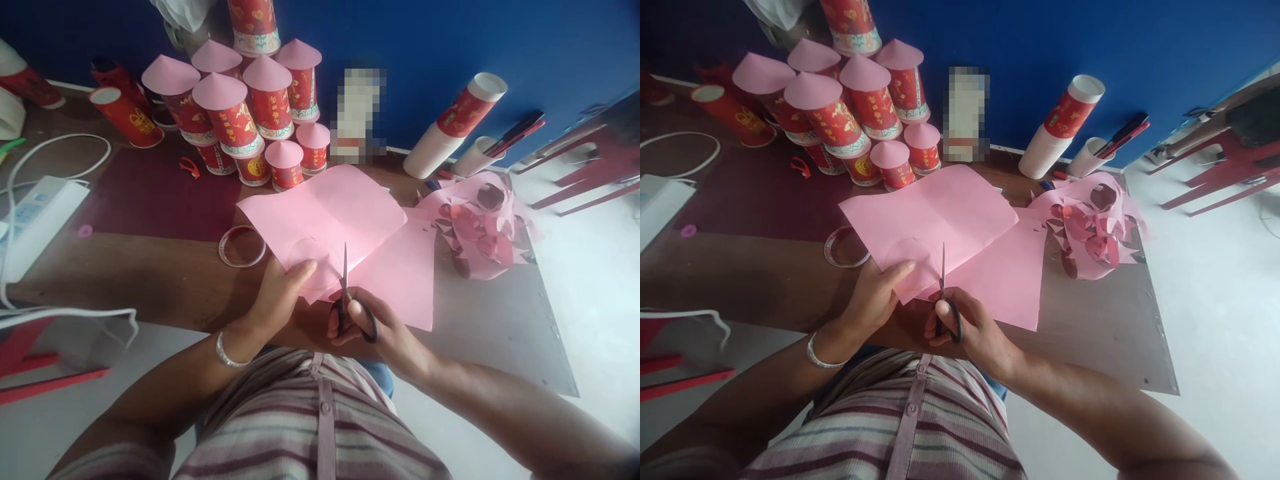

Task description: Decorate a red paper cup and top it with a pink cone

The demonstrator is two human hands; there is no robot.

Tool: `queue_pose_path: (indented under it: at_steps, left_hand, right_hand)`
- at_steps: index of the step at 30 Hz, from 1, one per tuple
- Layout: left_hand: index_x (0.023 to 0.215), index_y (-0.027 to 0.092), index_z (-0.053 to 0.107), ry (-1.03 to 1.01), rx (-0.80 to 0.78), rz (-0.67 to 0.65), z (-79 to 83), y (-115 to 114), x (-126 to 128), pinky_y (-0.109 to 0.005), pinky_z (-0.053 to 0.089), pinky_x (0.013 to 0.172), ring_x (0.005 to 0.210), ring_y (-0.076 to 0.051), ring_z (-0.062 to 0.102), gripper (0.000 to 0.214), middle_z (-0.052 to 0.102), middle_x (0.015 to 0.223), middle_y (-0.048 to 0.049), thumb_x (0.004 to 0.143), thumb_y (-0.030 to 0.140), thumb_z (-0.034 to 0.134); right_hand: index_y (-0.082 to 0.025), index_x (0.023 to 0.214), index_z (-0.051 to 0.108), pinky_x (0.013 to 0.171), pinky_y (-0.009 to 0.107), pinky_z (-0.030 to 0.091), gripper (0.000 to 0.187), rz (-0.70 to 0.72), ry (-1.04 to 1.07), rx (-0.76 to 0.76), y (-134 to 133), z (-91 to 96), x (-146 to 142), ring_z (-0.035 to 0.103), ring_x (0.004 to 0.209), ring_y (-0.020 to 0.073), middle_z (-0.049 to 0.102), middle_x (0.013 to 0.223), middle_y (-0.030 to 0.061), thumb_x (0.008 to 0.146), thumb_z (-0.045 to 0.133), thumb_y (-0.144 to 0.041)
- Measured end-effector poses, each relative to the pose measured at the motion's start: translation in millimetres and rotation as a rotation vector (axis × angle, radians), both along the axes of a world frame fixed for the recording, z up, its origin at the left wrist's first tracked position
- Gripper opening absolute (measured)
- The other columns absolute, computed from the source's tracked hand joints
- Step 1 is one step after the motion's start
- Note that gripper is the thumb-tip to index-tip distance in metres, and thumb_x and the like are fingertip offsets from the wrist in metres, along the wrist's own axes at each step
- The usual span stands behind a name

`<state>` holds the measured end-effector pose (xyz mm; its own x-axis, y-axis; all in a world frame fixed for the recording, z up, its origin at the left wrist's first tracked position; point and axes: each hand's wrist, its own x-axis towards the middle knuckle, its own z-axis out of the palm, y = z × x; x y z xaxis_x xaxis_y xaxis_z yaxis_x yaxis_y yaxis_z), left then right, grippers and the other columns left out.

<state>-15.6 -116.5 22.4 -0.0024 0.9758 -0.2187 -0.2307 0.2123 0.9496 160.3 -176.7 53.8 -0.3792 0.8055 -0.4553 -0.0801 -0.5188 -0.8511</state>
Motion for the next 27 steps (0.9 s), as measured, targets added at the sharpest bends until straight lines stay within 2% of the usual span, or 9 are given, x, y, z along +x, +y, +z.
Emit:
queue_pose_path:
  at_steps: [3,5,9,14,18,22,27]
  left_hand:
    - [0.080,0.017,0.070,0.024,-0.008,-0.014,0.9,0.1,-0.3,-0.033,0.053,0.090,0.096,-0.024,0.066,0.011,0.067,0.077,-0.0021,0.080,0.028,0.074]
    - [0.078,0.017,0.069,0.020,-0.013,-0.018,0.0,0.1,-0.7,-0.033,0.053,0.089,0.094,-0.024,0.066,0.011,0.067,0.077,-0.0019,0.079,0.028,0.074]
    - [0.087,0.017,0.071,0.011,-0.017,-0.022,-3.2,-0.1,-1.5,-0.032,0.053,0.086,0.090,-0.022,0.065,0.013,0.069,0.085,-0.0020,0.080,0.027,0.074]
    - [0.090,0.016,0.071,0.001,-0.027,-0.031,-4.3,0.1,-2.4,-0.033,0.052,0.092,0.097,-0.024,0.067,0.015,0.071,0.085,-0.0027,0.080,0.027,0.073]
    - [0.102,0.015,0.070,-0.032,-0.031,-0.040,-2.2,1.4,-3.2,-0.035,0.052,0.096,0.104,-0.025,0.068,0.026,0.073,0.095,-0.0042,0.080,0.027,0.073]
    - [0.104,0.015,0.071,-0.025,-0.015,-0.081,-2.1,2.3,-4.0,-0.035,0.052,0.098,0.106,-0.026,0.068,0.026,0.075,0.100,-0.0056,0.081,0.027,0.072]
    - [0.104,0.014,0.070,-0.054,0.016,-0.102,-3.5,2.3,-3.1,-0.036,0.053,0.098,0.104,-0.026,0.069,0.026,0.075,0.099,-0.0064,0.081,0.027,0.072]
  right_hand:
    - [-0.017,0.097,0.058,0.079,0.033,0.061,0.052,-0.014,0.017,-0.005,-3.3,-1.5,-0.8,0.067,0.081,0.0161,0.067,0.088,0.0056,0.094,0.057,-0.069]
    - [-0.017,0.096,0.058,0.076,0.032,0.061,0.052,-0.025,0.024,-0.003,-4.4,-3.0,-1.5,0.067,0.079,0.0152,0.067,0.086,0.0052,0.094,0.056,-0.069]
    - [-0.016,0.095,0.060,0.071,0.028,0.061,0.052,-0.032,0.038,-0.009,-4.7,-4.6,-1.8,0.067,0.074,0.0133,0.066,0.084,0.0042,0.094,0.058,-0.068]
    - [-0.016,0.094,0.060,0.066,0.027,0.060,0.049,-0.048,0.033,-0.009,-4.7,-6.7,-1.2,0.066,0.069,0.0122,0.065,0.081,0.0030,0.094,0.060,-0.065]
    - [-0.016,0.092,0.058,0.066,0.027,0.060,0.048,-0.061,0.021,-0.017,-3.9,-8.0,-1.7,0.066,0.069,0.0119,0.064,0.080,0.0019,0.093,0.062,-0.064]
    - [-0.016,0.089,0.057,0.065,0.027,0.061,0.051,-0.057,-0.004,-0.008,-3.4,-9.3,-1.2,0.065,0.069,0.0120,0.063,0.079,0.0019,0.092,0.063,-0.066]
    - [-0.016,0.094,0.059,0.061,0.026,0.061,0.053,-0.077,-0.023,0.012,-4.8,-14.5,0.4,0.065,0.066,0.0115,0.064,0.076,0.0007,0.089,0.065,-0.068]
